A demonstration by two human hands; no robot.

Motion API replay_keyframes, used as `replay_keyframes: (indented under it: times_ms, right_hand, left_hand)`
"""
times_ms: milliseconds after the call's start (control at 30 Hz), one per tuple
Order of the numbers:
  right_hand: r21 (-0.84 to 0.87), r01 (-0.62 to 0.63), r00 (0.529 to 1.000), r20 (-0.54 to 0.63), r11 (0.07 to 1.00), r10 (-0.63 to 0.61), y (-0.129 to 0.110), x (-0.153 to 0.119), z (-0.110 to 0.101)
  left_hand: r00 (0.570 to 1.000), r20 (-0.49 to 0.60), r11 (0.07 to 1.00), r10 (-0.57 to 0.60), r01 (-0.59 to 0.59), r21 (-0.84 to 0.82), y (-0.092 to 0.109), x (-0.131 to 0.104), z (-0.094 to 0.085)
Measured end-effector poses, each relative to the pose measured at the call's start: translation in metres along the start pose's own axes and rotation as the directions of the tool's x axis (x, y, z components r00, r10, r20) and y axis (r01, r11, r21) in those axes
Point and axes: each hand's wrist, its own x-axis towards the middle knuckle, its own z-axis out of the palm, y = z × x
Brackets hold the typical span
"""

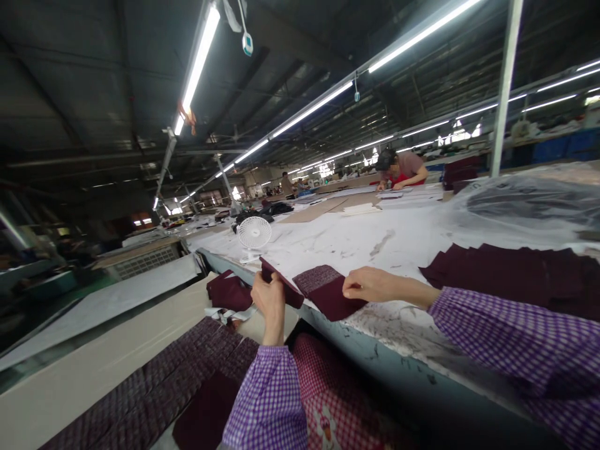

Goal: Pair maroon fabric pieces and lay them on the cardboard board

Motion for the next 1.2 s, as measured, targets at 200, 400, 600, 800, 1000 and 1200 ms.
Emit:
replay_keyframes:
  times_ms: [200,400,600,800,1000,1200]
  right_hand:
    - [0.734,-0.152,0.879,0.407,0.662,-0.249,-0.018,-0.010,-0.014]
    - [0.861,-0.399,0.882,0.454,0.314,-0.124,-0.016,-0.001,0.000]
    - [0.880,-0.191,0.970,0.102,0.435,0.220,-0.003,0.005,0.002]
    - [0.823,-0.151,0.985,0.170,0.547,0.017,0.005,-0.008,-0.020]
    - [0.748,-0.184,0.980,0.193,0.637,0.055,0.012,-0.006,-0.012]
    - [0.741,-0.213,0.977,0.178,0.636,0.120,0.033,-0.004,-0.004]
  left_hand:
    - [0.994,-0.057,0.962,0.097,-0.079,0.260,0.031,-0.014,0.009]
    - [0.820,0.059,0.785,0.570,-0.564,0.256,0.026,-0.050,0.015]
    - [0.367,0.383,0.486,0.848,-0.826,-0.285,0.009,-0.085,-0.003]
    - [0.758,0.288,0.806,0.585,-0.503,-0.313,0.016,-0.061,-0.001]
    - [0.644,0.386,0.741,0.661,-0.643,-0.195,0.004,-0.090,0.039]
    - [0.553,0.458,0.706,0.696,-0.646,-0.291,-0.028,-0.143,0.010]
